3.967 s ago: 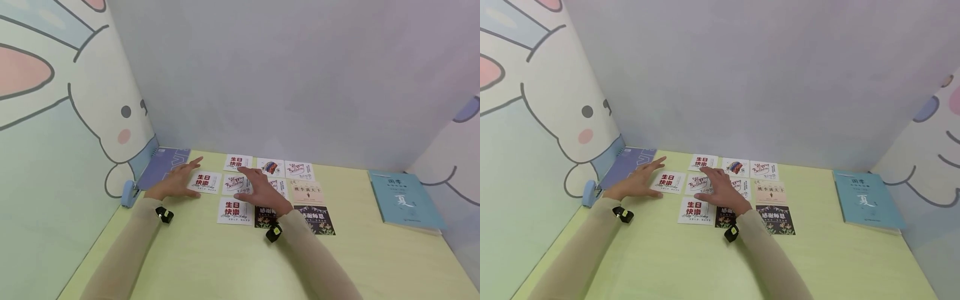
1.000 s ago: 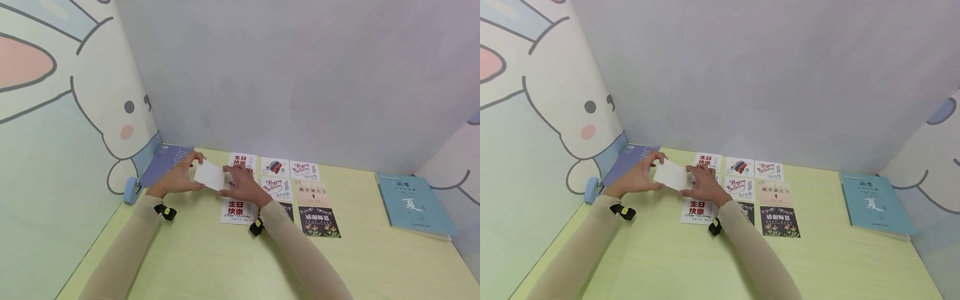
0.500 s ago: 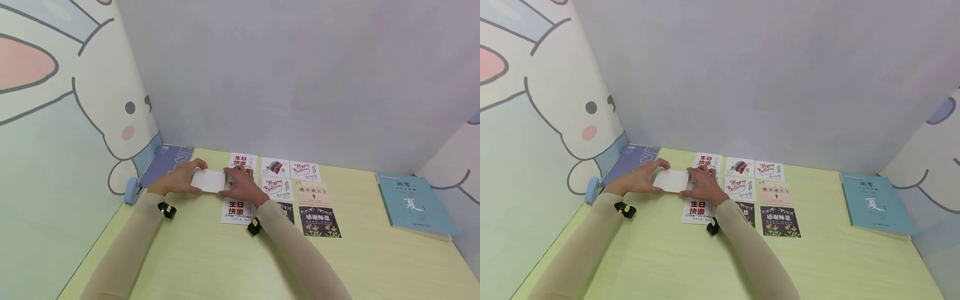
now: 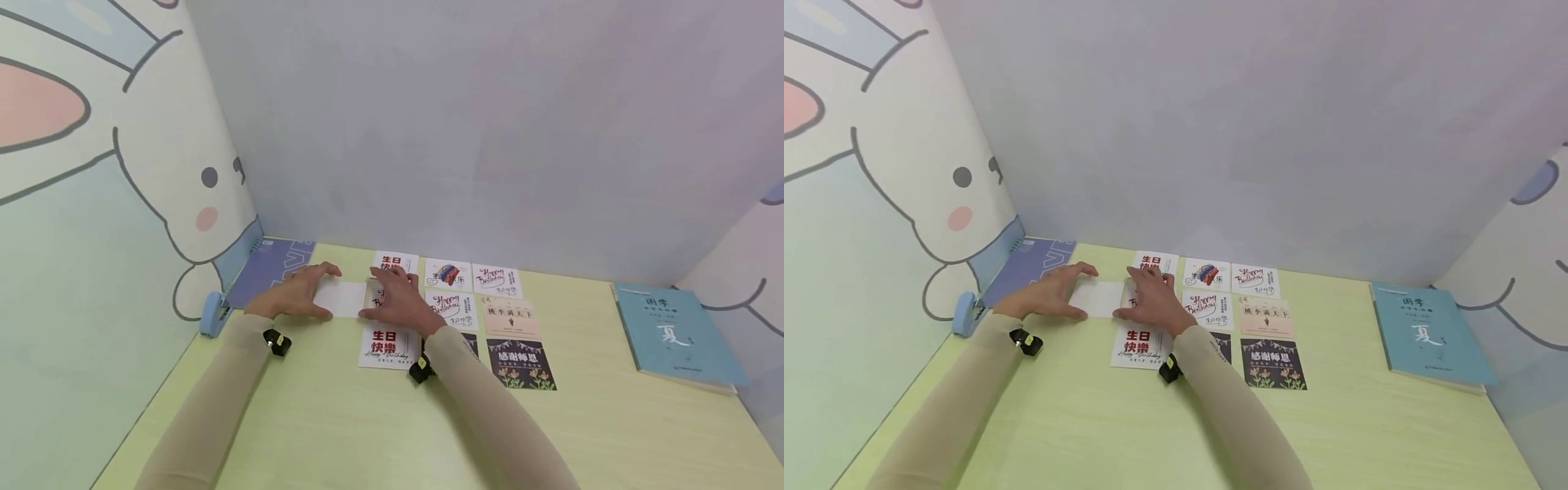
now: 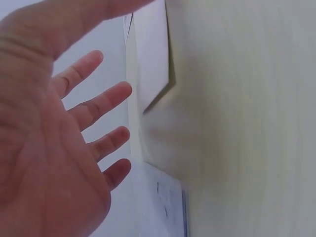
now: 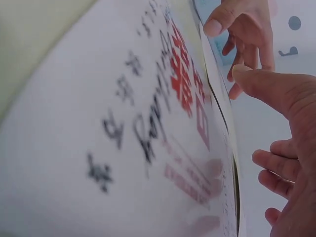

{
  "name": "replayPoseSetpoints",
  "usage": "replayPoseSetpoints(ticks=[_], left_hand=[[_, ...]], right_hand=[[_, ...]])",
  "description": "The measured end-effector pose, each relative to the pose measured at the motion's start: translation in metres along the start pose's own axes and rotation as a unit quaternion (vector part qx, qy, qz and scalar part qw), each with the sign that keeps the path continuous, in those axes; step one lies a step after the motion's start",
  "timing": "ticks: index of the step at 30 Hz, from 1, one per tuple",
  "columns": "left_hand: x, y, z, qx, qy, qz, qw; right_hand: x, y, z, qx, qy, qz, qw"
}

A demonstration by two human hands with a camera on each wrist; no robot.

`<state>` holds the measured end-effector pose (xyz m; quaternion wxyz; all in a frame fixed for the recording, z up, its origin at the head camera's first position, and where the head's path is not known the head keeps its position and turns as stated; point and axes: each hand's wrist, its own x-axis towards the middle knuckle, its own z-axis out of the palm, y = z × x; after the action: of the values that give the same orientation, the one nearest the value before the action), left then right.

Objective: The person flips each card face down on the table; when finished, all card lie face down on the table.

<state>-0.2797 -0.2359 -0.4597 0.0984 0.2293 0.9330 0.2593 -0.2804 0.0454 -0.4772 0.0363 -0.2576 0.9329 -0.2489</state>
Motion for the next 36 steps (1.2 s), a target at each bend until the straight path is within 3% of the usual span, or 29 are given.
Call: replayPoseSetpoints(ticks=[5, 15, 22, 27, 32, 36], left_hand=[[0.012, 0.008, 0.002, -0.008, 0.015, 0.006, 0.9998], [0.055, 0.026, 0.02, 0.003, 0.028, 0.018, 0.9995], [0.083, 0.043, 0.015, 0.016, 0.024, 0.024, 0.9993], [0.093, 0.044, 0.012, 0.032, 0.003, 0.003, 0.9995], [0.096, 0.041, 0.014, 0.046, -0.03, -0.021, 0.9983], [0.098, 0.041, 0.015, 0.054, -0.029, -0.017, 0.998]], right_hand=[[0.0, 0.013, -0.011, 0.017, 0.016, 0.009, 0.9997], [0.003, 0.048, -0.031, 0.017, 0.03, 0.047, 0.9983], [0.01, 0.065, -0.046, 0.013, 0.023, 0.062, 0.9977], [0.016, 0.068, -0.049, 0.019, 0.012, 0.07, 0.9973], [0.018, 0.071, -0.047, -0.01, -0.015, 0.07, 0.9974], [0.019, 0.071, -0.049, -0.012, -0.016, 0.071, 0.9973]])
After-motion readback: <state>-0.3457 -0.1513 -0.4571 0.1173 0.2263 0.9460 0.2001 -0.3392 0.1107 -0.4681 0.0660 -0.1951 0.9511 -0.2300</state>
